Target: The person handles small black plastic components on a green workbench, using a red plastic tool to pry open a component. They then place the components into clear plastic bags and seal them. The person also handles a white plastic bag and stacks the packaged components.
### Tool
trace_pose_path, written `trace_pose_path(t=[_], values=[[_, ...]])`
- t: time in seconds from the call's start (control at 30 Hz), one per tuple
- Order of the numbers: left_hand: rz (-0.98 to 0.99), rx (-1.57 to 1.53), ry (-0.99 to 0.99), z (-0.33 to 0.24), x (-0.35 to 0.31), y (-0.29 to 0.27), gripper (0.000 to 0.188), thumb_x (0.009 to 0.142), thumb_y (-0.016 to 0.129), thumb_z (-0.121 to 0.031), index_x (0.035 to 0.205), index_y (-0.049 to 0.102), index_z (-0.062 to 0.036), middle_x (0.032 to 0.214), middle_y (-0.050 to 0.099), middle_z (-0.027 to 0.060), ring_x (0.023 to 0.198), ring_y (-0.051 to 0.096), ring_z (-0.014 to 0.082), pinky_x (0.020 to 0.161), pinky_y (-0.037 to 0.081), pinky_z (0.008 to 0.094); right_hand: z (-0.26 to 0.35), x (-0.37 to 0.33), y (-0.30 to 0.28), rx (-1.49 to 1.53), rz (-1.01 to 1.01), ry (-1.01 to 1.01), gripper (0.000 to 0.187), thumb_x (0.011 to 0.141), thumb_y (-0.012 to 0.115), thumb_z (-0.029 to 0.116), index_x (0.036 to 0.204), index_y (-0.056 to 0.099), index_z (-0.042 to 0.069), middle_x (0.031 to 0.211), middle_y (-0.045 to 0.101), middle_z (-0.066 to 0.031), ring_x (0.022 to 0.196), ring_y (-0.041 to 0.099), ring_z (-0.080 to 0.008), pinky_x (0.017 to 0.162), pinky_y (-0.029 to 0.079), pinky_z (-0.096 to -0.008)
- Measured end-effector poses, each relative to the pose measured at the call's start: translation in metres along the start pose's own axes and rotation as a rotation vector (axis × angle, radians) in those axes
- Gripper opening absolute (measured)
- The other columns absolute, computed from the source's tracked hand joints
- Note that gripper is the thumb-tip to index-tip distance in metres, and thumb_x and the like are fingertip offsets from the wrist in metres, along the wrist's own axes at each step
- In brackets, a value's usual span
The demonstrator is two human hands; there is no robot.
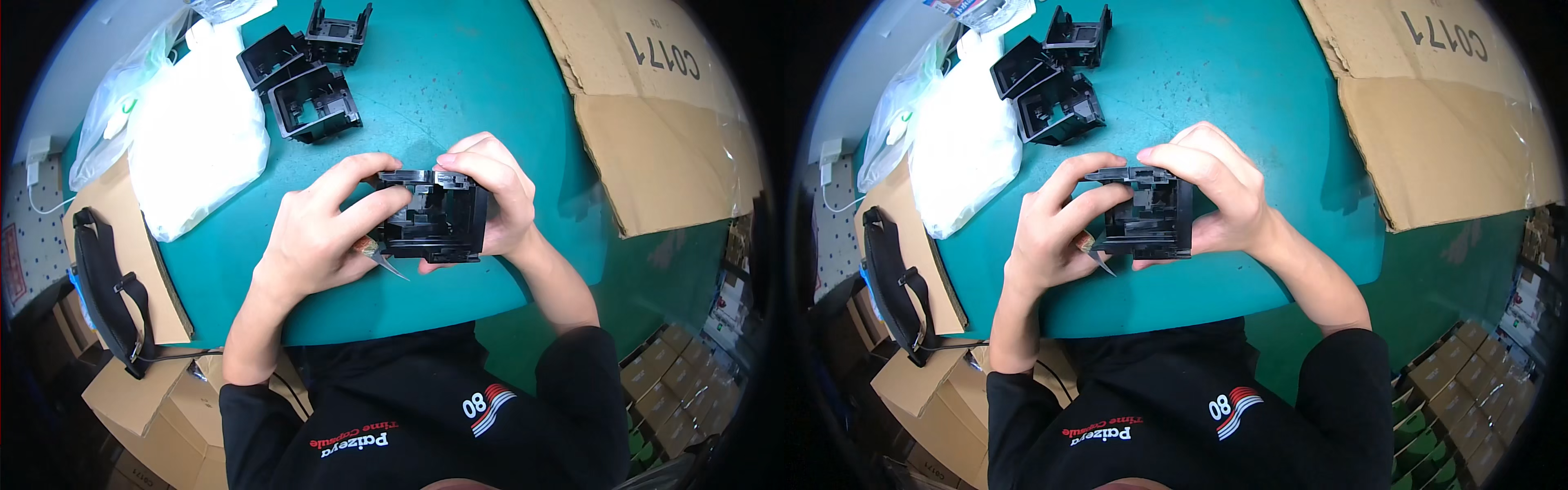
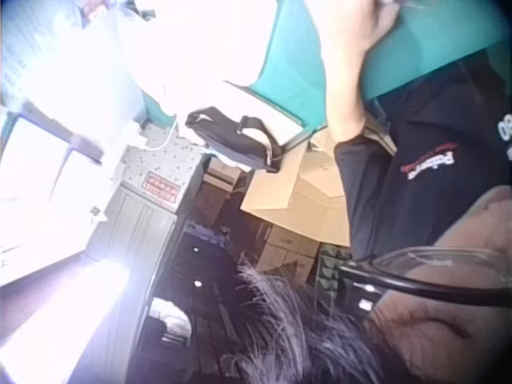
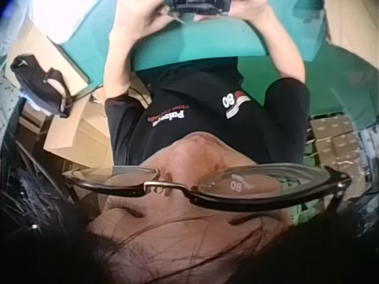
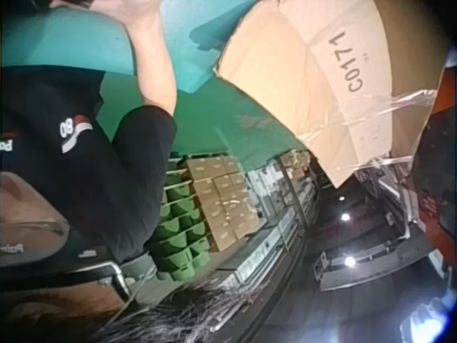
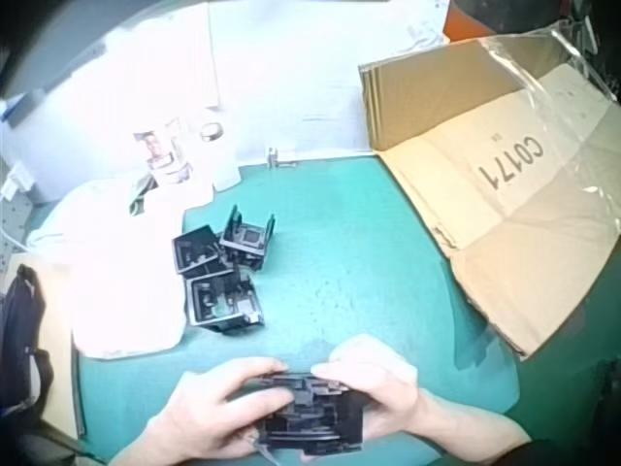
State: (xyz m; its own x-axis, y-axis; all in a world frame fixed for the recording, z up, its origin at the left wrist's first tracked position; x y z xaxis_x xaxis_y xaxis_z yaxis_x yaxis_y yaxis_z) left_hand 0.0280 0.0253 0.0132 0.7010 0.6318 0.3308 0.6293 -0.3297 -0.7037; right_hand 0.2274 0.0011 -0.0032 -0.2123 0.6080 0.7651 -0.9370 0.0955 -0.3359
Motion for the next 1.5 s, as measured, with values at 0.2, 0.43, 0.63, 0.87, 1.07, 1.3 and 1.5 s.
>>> trace_pose_path(t=[0.2, 0.43, 0.63, 0.87, 1.07, 1.3, 1.5], values=[[-0.023, -0.032, -0.014, 0.0000, 0.0030, 0.0025, 0.045, 0.063, 0.076, -0.007, 0.108, 0.070, -0.0096, 0.121, 0.066, 0.0106, 0.096, 0.072, 0.0287, 0.071, 0.059, 0.0359, -0.0001, 0.0011, 0.0000, -0.017, 0.004, -0.016, 0.087, 0.060, 0.098, 0.049, 0.120, 0.063, -0.004, 0.102, 0.070, -0.0135, 0.077, 0.065, -0.0261, 0.067, 0.054, -0.0358], [-0.044, -0.148, 0.023, 0.0006, 0.0008, -0.0016, 0.035, 0.071, 0.075, -0.008, 0.105, 0.071, -0.0023, 0.124, 0.068, 0.0209, 0.108, 0.071, 0.0365, 0.089, 0.059, 0.0400, 0.0024, 0.0017, -0.0031, -0.015, -0.028, -0.019, 0.086, 0.060, 0.099, 0.047, 0.119, 0.063, -0.004, 0.099, 0.069, -0.0125, 0.077, 0.065, -0.0259, 0.066, 0.053, -0.0351], [-0.115, -0.237, 0.069, 0.0013, -0.0014, -0.0018, 0.029, 0.080, 0.074, -0.014, 0.105, 0.074, -0.0008, 0.123, 0.068, 0.0246, 0.109, 0.071, 0.0368, 0.085, 0.059, 0.0385, 0.0040, -0.0004, -0.0055, 0.000, -0.067, -0.012, 0.083, 0.061, 0.099, 0.047, 0.117, 0.064, -0.003, 0.095, 0.068, -0.0115, 0.075, 0.064, -0.0256, 0.064, 0.052, -0.0346], [-0.055, -0.003, 0.094, -0.0019, 0.0000, -0.0002, 0.036, 0.074, 0.080, -0.019, 0.106, 0.076, -0.0042, 0.124, 0.068, 0.0197, 0.099, 0.075, 0.0297, 0.069, 0.060, 0.0313, 0.0054, 0.0012, -0.0043, -0.025, -0.080, -0.043, 0.082, 0.061, 0.099, 0.046, 0.116, 0.064, -0.004, 0.092, 0.066, -0.0109, 0.074, 0.064, -0.0254, 0.064, 0.052, -0.0346], [-0.093, 0.044, 0.154, 0.0012, -0.0019, 0.0002, 0.038, 0.070, 0.078, -0.016, 0.107, 0.076, -0.0079, 0.123, 0.069, 0.0176, 0.095, 0.075, 0.0287, 0.065, 0.059, 0.0294, 0.0074, 0.0020, -0.0038, -0.047, -0.053, -0.040, 0.083, 0.059, 0.099, 0.046, 0.115, 0.064, -0.004, 0.090, 0.067, -0.0110, 0.073, 0.064, -0.0259, 0.065, 0.052, -0.0354], [-0.092, 0.182, 0.229, -0.0039, -0.0059, -0.0038, 0.035, 0.071, 0.072, -0.013, 0.106, 0.077, -0.0100, 0.120, 0.070, 0.0204, 0.092, 0.075, 0.0282, 0.065, 0.060, 0.0305, 0.0030, -0.0057, -0.0040, 0.035, -0.032, 0.015, 0.089, 0.059, 0.100, 0.047, 0.120, 0.061, -0.004, 0.102, 0.068, -0.0151, 0.080, 0.065, -0.0276, 0.068, 0.053, -0.0370], [-0.088, 0.050, 0.215, -0.0004, -0.0050, -0.0063, 0.031, 0.081, 0.069, -0.025, 0.105, 0.079, -0.0092, 0.120, 0.069, 0.0229, 0.096, 0.074, 0.0322, 0.070, 0.061, 0.0333, 0.0033, -0.0064, -0.0029, 0.038, -0.030, 0.016, 0.090, 0.059, 0.101, 0.044, 0.122, 0.059, -0.004, 0.106, 0.068, -0.0160, 0.084, 0.065, -0.0287, 0.070, 0.053, -0.0376]])
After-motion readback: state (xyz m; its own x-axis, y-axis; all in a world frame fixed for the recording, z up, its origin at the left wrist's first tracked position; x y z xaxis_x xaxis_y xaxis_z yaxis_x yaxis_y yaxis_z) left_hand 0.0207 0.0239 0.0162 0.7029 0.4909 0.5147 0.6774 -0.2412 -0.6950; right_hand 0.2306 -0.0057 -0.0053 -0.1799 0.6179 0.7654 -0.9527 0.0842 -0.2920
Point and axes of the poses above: each hand's wrist, its own x-axis towards the middle knuckle, its own y-axis out of the palm, z = x × y, the point moved 4 cm from there along x, towards the middle knuckle
